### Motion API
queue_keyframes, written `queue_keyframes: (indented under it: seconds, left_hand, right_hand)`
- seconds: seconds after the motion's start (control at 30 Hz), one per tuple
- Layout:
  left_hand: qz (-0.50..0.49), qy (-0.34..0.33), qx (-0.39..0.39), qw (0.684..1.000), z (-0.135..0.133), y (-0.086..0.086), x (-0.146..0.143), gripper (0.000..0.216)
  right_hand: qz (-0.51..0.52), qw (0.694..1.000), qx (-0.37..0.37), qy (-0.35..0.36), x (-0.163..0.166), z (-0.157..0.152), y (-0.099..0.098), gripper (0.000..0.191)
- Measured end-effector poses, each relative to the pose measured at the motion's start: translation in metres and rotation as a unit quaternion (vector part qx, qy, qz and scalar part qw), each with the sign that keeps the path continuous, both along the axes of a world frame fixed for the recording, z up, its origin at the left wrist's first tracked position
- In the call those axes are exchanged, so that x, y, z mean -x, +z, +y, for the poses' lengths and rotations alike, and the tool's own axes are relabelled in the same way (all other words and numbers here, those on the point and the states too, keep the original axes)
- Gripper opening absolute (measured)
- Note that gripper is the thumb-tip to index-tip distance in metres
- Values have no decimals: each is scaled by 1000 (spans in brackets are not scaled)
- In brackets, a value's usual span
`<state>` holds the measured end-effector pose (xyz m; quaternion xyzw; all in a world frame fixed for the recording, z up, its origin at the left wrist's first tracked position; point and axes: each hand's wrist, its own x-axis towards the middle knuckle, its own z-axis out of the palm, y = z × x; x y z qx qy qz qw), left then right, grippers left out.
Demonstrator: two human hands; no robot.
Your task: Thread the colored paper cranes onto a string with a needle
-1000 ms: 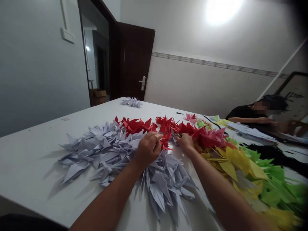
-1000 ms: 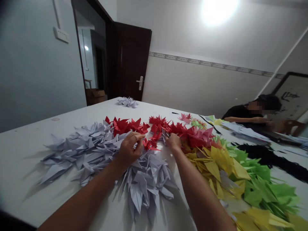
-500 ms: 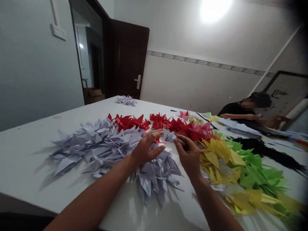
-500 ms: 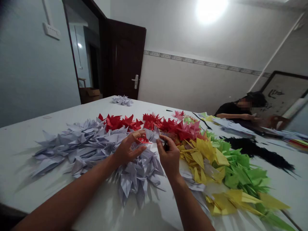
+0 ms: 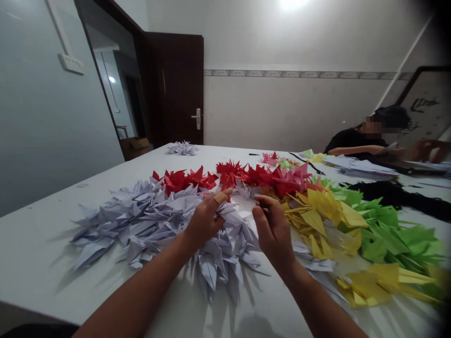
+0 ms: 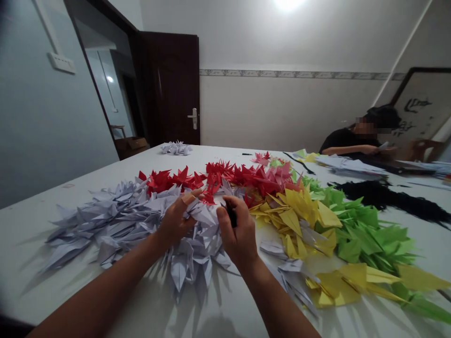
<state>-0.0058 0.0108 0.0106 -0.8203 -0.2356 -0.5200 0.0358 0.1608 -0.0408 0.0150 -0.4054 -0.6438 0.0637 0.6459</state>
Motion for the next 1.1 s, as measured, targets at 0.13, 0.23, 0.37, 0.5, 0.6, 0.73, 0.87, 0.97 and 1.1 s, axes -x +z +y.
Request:
queue_keyframes:
  seconds: [0.13, 0.23, 0.37, 0.5, 0.6, 0.73, 0.87, 0.97, 1.1]
  left_hand:
    - [26, 34, 12, 999, 1, 0, 2, 52]
    - [23, 28, 2, 999, 0, 0, 1, 50]
    - [25, 28, -31, 999, -4, 0, -2, 45]
    - [44, 31, -59, 997, -6, 0, -5, 40]
    - [45, 26, -61, 997, -6, -2, -7, 38]
    - [39, 23, -63, 997, -6, -4, -7, 40]
    - [50, 14, -51, 997, -6, -5, -7, 46]
    - [46, -2, -27, 999, -6, -6, -7, 48]
    - [-77, -32, 136, 987, -9, -2, -10, 37]
  right_hand:
    - [-111, 992, -56, 14, 2, -10, 8, 19]
    - [-168, 985, -30, 22, 6, -11, 5, 23]
    - [-214, 976, 5, 26, 9, -6, -4, 20]
    - [-238, 971, 31, 13, 9, -4, -6, 18]
    - [-259, 965, 42, 0, 8, -4, -5, 19]
    - [-287, 957, 44, -14, 8, -3, -5, 22]
    - [-300, 953, 37, -27, 7, -3, -5, 24]
    - [-286, 957, 40, -17, 6, -1, -6, 24]
    - [-174, 984, 41, 14, 2, 4, -6, 22]
